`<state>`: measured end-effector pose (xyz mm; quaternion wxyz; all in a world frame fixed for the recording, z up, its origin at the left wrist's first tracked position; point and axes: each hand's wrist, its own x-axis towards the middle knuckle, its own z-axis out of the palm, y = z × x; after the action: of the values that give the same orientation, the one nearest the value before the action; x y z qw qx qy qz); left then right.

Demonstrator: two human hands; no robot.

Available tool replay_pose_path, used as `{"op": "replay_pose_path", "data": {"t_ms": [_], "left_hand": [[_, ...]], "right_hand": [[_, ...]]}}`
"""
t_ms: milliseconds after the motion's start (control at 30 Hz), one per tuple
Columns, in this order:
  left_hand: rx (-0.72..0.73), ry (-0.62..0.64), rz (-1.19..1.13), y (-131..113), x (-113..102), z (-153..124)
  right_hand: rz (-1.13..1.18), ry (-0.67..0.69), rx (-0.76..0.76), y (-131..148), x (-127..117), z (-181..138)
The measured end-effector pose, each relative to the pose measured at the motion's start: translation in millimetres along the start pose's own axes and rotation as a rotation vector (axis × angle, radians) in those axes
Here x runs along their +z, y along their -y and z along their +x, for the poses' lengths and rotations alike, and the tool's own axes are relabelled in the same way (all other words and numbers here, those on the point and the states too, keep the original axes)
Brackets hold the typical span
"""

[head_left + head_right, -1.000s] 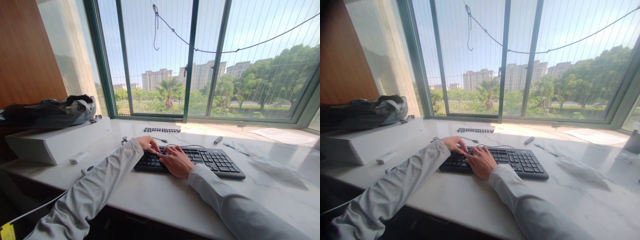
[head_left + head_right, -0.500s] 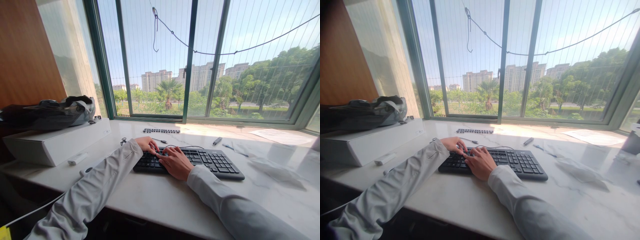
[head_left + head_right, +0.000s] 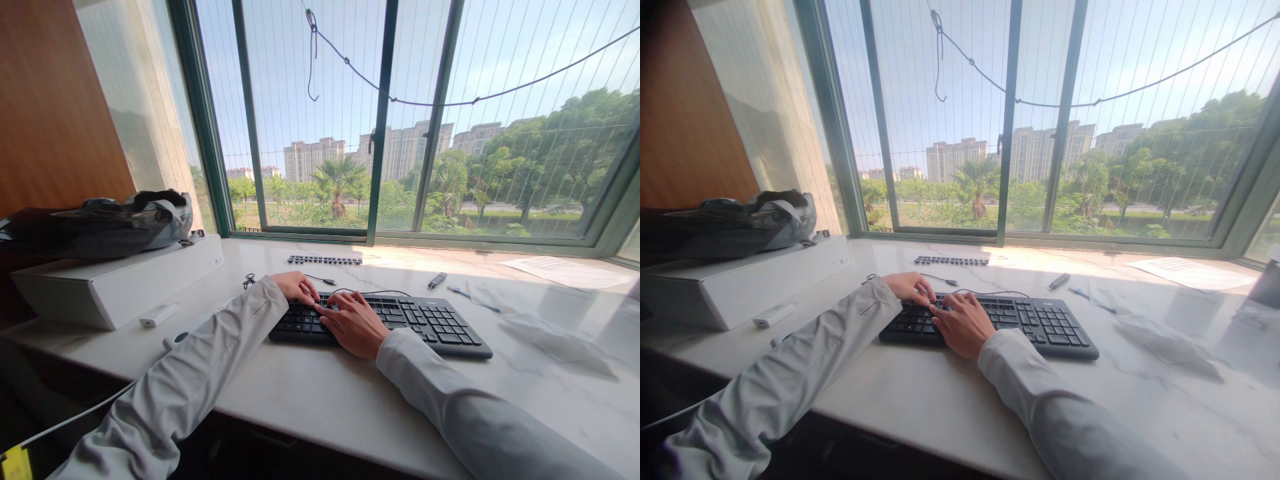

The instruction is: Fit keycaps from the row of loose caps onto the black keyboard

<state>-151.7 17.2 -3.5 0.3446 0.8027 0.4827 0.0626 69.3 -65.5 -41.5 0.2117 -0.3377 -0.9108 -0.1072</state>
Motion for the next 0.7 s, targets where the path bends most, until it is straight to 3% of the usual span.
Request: {"op": "replay_pose_path", "data": {"t_ms": [200,700], "left_hand": [[0.048,-0.020,-0.016,2.1,1.3,3.2],[-0.077,0.019,-0.098,-3.4,4.1,4.5]], "right_hand": [[0.004,-0.008,-0.001,-0.2,0.7,-0.2],[-0.020,0.035,-0.001,0.8,-0.4,1.0]]}}
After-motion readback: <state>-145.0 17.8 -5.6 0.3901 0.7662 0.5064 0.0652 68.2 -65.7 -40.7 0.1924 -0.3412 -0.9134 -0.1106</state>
